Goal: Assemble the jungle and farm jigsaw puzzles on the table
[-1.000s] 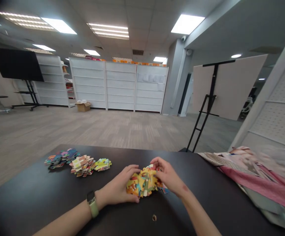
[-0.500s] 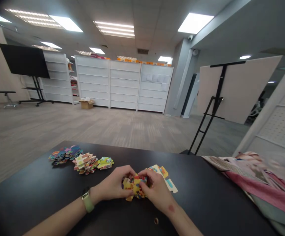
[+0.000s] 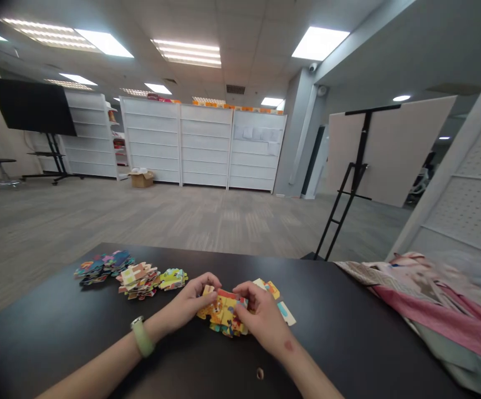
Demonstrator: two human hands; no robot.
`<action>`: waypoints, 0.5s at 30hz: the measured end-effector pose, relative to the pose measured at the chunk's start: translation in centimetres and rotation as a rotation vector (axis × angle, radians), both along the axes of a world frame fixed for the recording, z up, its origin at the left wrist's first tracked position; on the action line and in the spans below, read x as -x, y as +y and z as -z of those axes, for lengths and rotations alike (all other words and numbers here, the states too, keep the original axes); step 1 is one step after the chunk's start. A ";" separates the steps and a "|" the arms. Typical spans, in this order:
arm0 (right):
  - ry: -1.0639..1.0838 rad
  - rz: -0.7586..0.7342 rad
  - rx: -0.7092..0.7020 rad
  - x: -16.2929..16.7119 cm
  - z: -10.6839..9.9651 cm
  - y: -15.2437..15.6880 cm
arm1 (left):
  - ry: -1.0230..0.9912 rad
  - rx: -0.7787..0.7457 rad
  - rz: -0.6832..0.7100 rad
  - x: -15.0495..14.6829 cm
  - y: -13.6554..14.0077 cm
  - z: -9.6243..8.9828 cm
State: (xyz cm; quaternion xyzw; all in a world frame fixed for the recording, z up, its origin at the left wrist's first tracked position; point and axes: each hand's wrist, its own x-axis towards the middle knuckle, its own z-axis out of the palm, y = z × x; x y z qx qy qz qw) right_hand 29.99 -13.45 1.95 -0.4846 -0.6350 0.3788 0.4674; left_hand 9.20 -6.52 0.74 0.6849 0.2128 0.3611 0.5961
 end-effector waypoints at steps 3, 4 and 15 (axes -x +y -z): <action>0.038 0.000 0.023 0.0 0.2 0.1 | -0.020 0.015 0.007 -0.2 0.0 0.2; 0.052 -0.006 0.032 -0.1 0.3 0.2 | -0.019 0.012 0.004 -0.3 0.0 0.2; 0.111 -0.068 0.034 -0.3 0.2 0.2 | 0.064 -0.034 -0.029 -0.3 -0.6 -0.3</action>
